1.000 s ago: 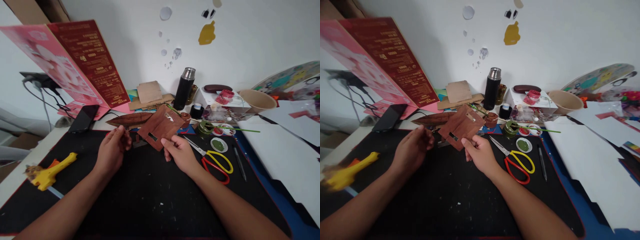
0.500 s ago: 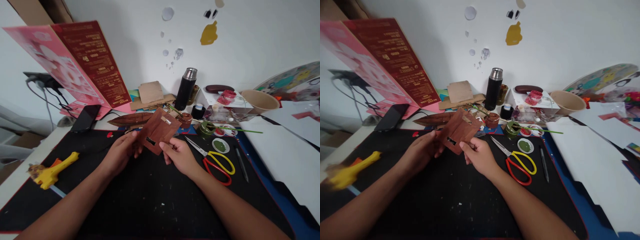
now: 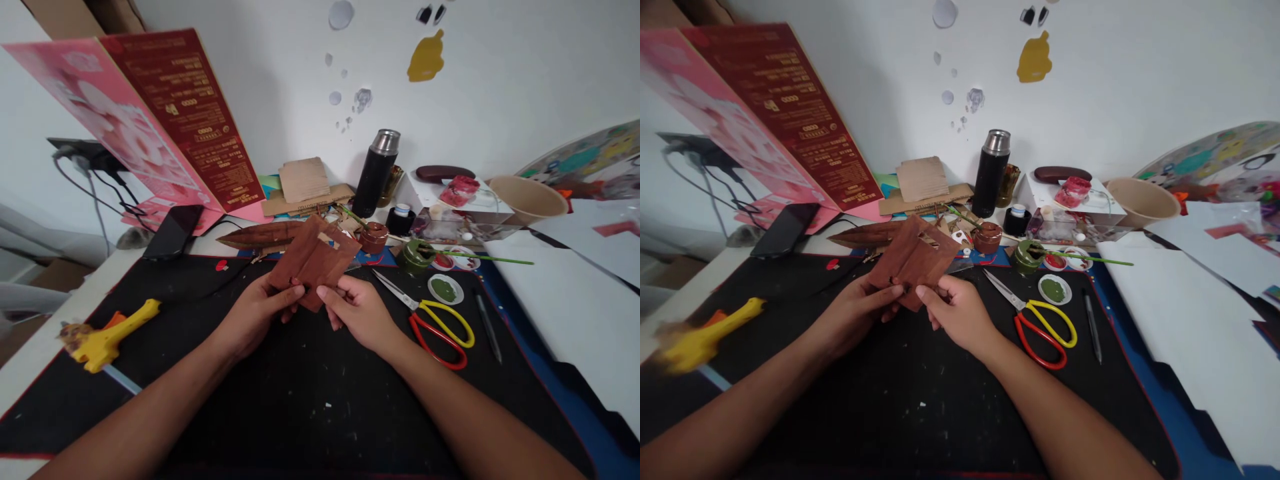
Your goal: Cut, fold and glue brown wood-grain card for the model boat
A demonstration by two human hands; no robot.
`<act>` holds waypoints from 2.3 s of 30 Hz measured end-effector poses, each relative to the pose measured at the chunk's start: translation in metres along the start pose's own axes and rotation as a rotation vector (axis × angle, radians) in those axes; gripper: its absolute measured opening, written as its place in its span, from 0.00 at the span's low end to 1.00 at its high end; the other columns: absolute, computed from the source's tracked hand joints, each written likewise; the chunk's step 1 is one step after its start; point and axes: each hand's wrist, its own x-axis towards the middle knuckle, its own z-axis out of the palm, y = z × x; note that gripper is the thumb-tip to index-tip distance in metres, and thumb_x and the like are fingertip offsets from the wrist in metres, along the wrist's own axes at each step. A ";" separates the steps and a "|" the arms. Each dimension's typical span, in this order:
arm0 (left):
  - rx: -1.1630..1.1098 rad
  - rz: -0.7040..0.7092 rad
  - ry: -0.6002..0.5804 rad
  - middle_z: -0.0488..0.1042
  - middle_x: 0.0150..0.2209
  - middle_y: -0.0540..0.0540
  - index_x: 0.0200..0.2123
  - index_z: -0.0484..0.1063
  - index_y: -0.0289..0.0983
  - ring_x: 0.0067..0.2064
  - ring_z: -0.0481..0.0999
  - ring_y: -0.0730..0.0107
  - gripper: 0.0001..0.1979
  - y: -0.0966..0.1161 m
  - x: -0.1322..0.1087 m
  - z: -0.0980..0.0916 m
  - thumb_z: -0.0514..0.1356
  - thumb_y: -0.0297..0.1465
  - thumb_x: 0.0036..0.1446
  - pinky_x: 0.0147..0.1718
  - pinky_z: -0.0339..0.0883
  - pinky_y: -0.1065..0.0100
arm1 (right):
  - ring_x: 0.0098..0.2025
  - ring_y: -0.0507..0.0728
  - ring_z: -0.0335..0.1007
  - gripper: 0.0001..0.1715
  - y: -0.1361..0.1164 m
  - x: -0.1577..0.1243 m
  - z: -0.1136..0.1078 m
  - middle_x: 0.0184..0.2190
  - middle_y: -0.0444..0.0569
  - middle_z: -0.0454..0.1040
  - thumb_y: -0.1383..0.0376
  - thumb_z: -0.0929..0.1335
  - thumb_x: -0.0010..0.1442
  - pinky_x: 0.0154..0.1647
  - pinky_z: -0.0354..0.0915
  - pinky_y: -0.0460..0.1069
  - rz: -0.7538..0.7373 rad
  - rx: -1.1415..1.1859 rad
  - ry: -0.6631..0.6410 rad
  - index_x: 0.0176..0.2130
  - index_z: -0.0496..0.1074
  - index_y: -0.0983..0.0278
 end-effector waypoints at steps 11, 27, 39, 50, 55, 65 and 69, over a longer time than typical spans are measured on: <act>0.047 0.038 -0.004 0.73 0.26 0.49 0.32 0.77 0.34 0.25 0.68 0.75 0.19 -0.004 0.003 -0.002 0.77 0.42 0.48 0.19 0.60 0.75 | 0.20 0.50 0.62 0.21 0.000 -0.001 0.003 0.19 0.37 0.67 0.48 0.69 0.66 0.23 0.58 0.47 -0.006 -0.024 -0.014 0.33 0.69 0.61; -0.073 0.045 0.096 0.72 0.25 0.51 0.30 0.75 0.34 0.24 0.68 0.76 0.20 0.000 0.004 -0.003 0.78 0.41 0.46 0.18 0.60 0.75 | 0.19 0.50 0.63 0.25 -0.001 0.000 0.002 0.18 0.38 0.67 0.43 0.70 0.64 0.22 0.59 0.47 0.017 -0.009 0.018 0.30 0.68 0.60; -0.222 0.094 0.237 0.77 0.40 0.46 0.45 0.75 0.38 0.34 0.76 0.67 0.18 0.004 0.010 -0.011 0.69 0.43 0.56 0.21 0.67 0.72 | 0.19 0.50 0.64 0.28 -0.002 -0.001 0.001 0.17 0.39 0.68 0.42 0.70 0.64 0.23 0.59 0.47 0.012 -0.028 0.046 0.27 0.64 0.59; 0.037 0.122 0.089 0.75 0.25 0.49 0.30 0.75 0.36 0.24 0.70 0.74 0.18 0.001 0.002 0.000 0.76 0.42 0.50 0.22 0.63 0.73 | 0.20 0.50 0.63 0.25 -0.001 -0.001 0.003 0.19 0.38 0.67 0.43 0.70 0.64 0.23 0.60 0.47 0.014 -0.011 0.001 0.31 0.68 0.60; 0.058 0.106 0.095 0.78 0.26 0.46 0.30 0.75 0.36 0.24 0.72 0.72 0.18 0.003 0.003 -0.001 0.74 0.43 0.51 0.22 0.62 0.72 | 0.21 0.50 0.66 0.26 -0.003 -0.001 0.002 0.22 0.39 0.69 0.42 0.72 0.62 0.23 0.62 0.47 0.028 0.045 -0.017 0.31 0.67 0.60; 0.093 0.118 0.059 0.77 0.25 0.47 0.30 0.77 0.36 0.24 0.70 0.72 0.15 -0.003 0.004 -0.004 0.73 0.41 0.51 0.22 0.62 0.71 | 0.19 0.50 0.64 0.26 -0.002 0.002 -0.001 0.20 0.38 0.68 0.41 0.72 0.61 0.21 0.62 0.47 0.024 0.085 0.050 0.32 0.69 0.60; 0.084 0.113 0.066 0.77 0.25 0.47 0.30 0.76 0.36 0.23 0.70 0.72 0.15 -0.003 0.004 -0.004 0.73 0.41 0.50 0.22 0.62 0.71 | 0.19 0.50 0.64 0.26 -0.001 0.002 0.000 0.20 0.38 0.69 0.42 0.72 0.61 0.21 0.62 0.47 0.014 0.082 0.046 0.31 0.68 0.60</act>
